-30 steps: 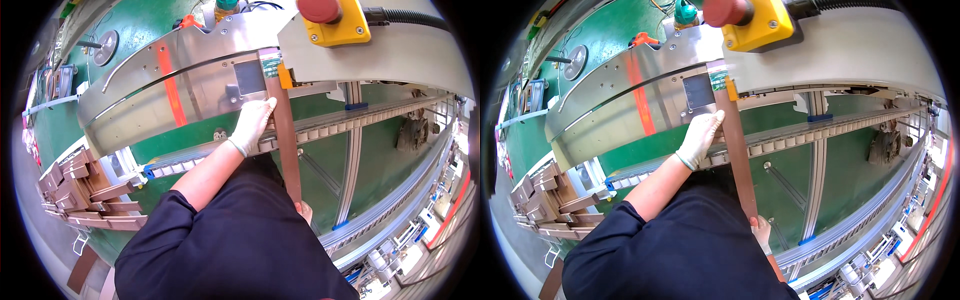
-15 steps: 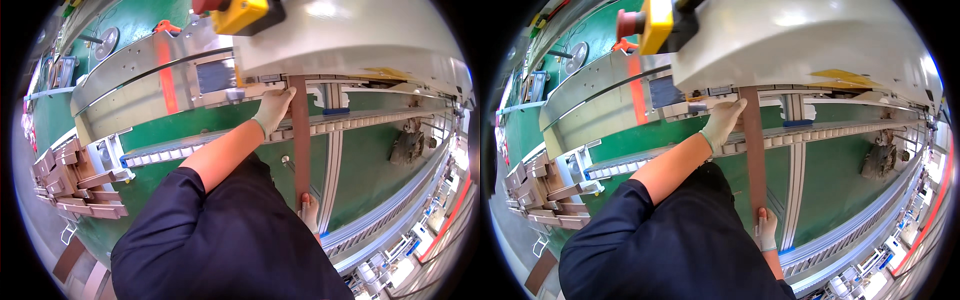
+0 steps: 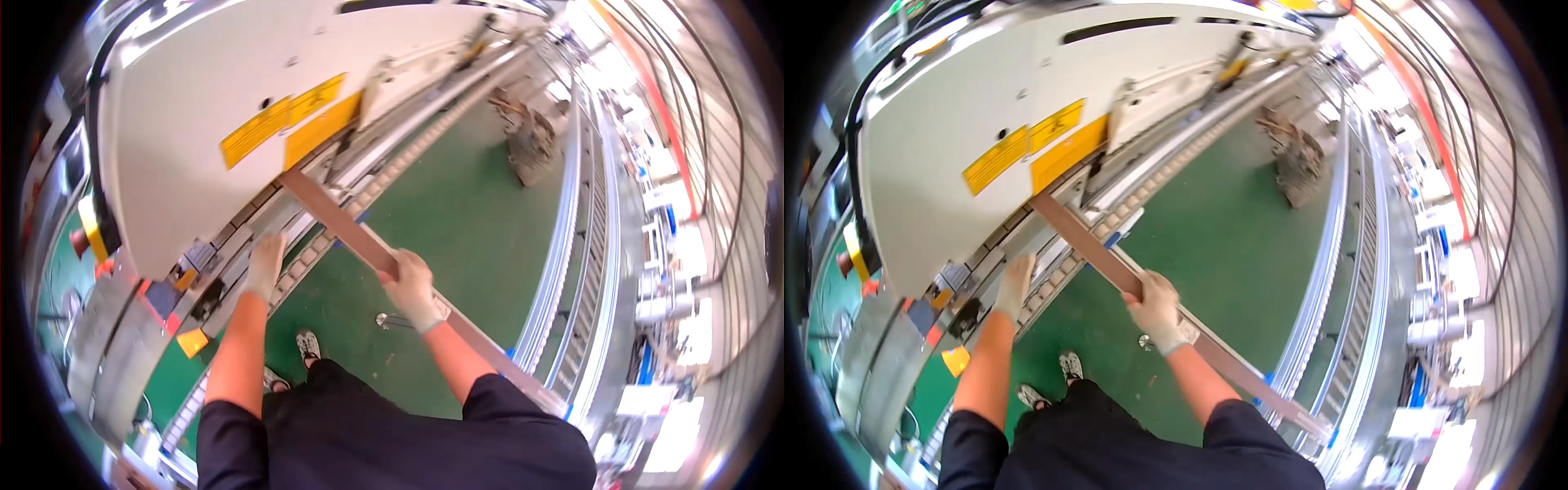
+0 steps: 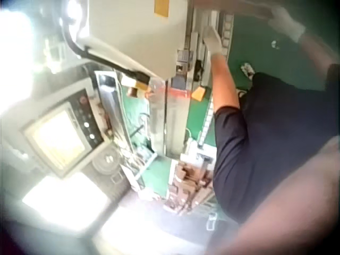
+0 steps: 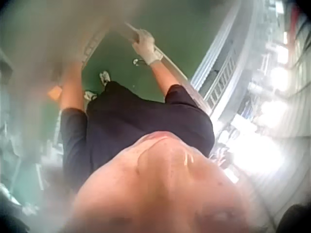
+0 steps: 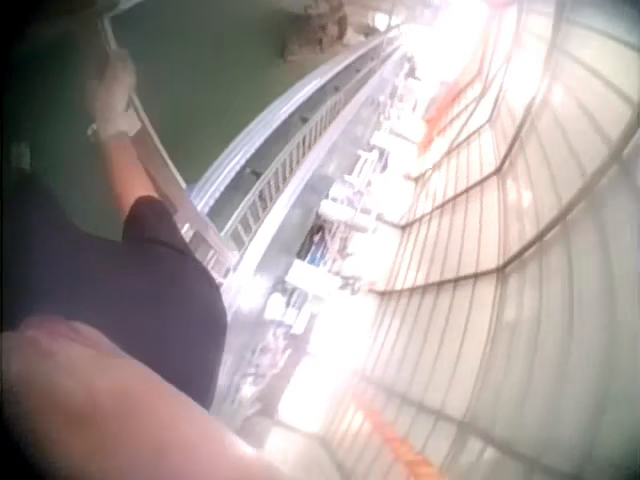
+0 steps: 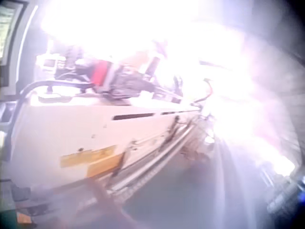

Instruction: The person picks up a long wood panel from a stack, places it onto an edge-banding machine to process the edge, and then returns it to the stack.

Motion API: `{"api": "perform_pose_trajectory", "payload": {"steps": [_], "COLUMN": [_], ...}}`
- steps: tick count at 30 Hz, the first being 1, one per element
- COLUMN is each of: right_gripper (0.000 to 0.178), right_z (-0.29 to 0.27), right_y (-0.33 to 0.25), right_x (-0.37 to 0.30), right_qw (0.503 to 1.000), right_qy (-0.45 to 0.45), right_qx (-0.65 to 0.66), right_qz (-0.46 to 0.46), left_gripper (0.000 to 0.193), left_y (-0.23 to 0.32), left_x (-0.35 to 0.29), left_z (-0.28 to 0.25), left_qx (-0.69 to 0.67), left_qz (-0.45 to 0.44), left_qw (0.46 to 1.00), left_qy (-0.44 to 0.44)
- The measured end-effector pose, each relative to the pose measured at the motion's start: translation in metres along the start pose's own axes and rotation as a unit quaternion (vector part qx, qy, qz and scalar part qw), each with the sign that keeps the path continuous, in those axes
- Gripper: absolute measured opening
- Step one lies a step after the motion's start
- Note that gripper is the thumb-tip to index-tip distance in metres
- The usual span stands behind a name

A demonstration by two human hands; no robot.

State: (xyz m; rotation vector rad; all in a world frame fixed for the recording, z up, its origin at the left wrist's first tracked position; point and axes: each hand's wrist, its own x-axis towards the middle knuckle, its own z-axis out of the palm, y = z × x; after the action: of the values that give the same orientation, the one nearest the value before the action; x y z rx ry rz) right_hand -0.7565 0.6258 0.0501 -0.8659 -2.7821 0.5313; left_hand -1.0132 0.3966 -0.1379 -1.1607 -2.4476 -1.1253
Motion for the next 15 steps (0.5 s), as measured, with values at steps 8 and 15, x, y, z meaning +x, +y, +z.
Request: {"api": "perform_pose_trajectory", "payload": {"steps": [8, 15], "right_gripper": [0.052, 0.041], "right_z": [0.066, 0.168], "right_y": [-0.099, -0.140], "right_x": [-0.078, -0.234], "right_qw": [0.949, 0.888], "right_qy": [-0.090, -0.328], "right_qx": [0.112, 0.183], "right_qz": [-0.281, -0.264], "left_gripper": [0.037, 0.051], "left_y": [0.077, 0.079], "left_x": [-0.130, -0.323], "left_z": [-0.198, -0.370], "left_qx": [0.068, 0.214], "left_qz": [-0.176, -0.233], "left_qw": [0.977, 0.948], "left_qy": [-0.099, 0.031]}}
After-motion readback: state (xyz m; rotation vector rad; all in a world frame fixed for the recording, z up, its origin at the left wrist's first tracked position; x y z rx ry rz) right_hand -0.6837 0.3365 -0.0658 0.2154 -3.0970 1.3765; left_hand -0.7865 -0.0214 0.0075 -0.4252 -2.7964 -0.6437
